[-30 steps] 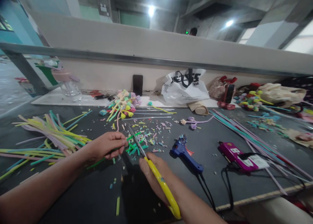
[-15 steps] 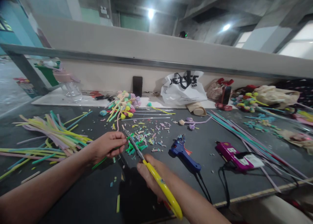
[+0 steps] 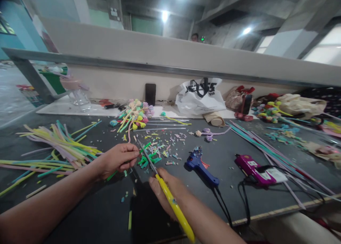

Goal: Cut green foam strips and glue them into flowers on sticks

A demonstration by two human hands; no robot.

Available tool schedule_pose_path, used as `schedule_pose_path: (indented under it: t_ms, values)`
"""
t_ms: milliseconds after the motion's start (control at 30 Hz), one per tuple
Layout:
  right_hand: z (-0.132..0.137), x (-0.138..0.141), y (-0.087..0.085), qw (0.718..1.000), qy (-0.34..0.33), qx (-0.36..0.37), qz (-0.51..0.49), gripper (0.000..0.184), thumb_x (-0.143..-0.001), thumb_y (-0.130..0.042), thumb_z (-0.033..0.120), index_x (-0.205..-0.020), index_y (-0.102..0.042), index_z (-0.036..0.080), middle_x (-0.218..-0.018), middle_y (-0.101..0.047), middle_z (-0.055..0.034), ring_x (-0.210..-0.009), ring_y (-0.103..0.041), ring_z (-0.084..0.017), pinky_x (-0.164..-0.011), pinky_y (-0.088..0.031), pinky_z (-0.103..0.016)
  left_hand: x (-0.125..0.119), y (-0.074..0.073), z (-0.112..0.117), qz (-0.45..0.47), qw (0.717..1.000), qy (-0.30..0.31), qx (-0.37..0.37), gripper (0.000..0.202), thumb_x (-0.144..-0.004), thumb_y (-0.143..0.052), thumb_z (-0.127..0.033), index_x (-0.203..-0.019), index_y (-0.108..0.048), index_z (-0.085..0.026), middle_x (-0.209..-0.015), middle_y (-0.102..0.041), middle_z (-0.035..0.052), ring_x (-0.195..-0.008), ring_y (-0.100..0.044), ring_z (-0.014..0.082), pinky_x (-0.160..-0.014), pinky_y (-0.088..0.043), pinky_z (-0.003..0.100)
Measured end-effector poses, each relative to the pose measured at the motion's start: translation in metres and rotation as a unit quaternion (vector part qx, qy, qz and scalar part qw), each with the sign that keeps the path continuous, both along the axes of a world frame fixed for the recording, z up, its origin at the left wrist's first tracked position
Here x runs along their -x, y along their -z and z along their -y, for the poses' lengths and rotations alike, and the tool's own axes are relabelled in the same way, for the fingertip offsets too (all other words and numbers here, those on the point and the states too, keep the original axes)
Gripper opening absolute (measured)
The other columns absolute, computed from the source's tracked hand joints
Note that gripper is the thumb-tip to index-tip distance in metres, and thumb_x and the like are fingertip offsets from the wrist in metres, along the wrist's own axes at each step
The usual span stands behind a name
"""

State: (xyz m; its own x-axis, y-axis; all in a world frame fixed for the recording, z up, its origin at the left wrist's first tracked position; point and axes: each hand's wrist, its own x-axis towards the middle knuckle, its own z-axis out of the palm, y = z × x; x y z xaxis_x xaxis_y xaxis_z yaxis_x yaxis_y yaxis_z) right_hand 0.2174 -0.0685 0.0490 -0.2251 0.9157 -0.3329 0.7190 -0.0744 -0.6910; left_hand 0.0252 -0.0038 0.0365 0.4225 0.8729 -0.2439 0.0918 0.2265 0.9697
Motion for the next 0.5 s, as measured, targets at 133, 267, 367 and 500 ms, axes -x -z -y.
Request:
schedule_pose_path:
  t_ms: [133,267,367,500]
  values:
    - [0.0002,0.0008,-0.0004,0.999,-0.035,-0.009,0.023,0.022,-0.084,-0.041,0.040,-0.075,-0.043,0.021,-0.054,-0.048,0.0053,-0.041,-0.042,-0.006,-0.039,-0.030,-0.017,0.0001,-0.0013,0.0009,-0.003,1.000,0.000,-0.004,0.018,-0.072,-0.052,-0.031,-0.063,-0.046,-0.016,-0.048,-0.050,-0.0062,-0.029,-0.026,0.0006,-0.032,-0.014,0.015]
    - [-0.0008,0.0010,-0.0004,0.998,-0.044,-0.017,0.034,0.022,-0.084,-0.041,0.040,-0.073,-0.043,0.021,-0.056,-0.050,0.0046,-0.042,-0.044,-0.007,-0.039,-0.030,-0.017,0.0006,-0.0014,0.0000,-0.005,1.000,0.007,-0.004,0.020,-0.072,-0.051,-0.031,-0.061,-0.045,-0.016,-0.047,-0.049,-0.0063,-0.029,-0.025,0.0006,-0.033,-0.014,0.016]
    - [-0.0016,0.0014,-0.0012,0.997,-0.051,-0.026,0.043,0.022,-0.085,-0.039,0.038,-0.072,-0.042,0.021,-0.055,-0.050,0.0046,-0.042,-0.044,-0.007,-0.040,-0.031,-0.017,0.0009,0.0002,-0.0017,-0.011,1.000,0.008,-0.005,0.020,-0.072,-0.050,-0.031,-0.060,-0.045,-0.016,-0.046,-0.048,-0.0064,-0.029,-0.025,0.0005,-0.033,-0.014,0.016]
    - [-0.0019,0.0023,-0.0013,0.996,-0.064,-0.046,0.049,0.023,-0.085,-0.037,0.037,-0.070,-0.041,0.021,-0.055,-0.049,0.0040,-0.043,-0.045,-0.009,-0.042,-0.032,-0.019,0.0008,0.0025,-0.0030,-0.016,1.000,0.001,-0.004,0.017,-0.072,-0.050,-0.029,-0.062,-0.046,-0.016,-0.047,-0.048,-0.0060,-0.029,-0.026,0.0007,-0.033,-0.014,0.016]
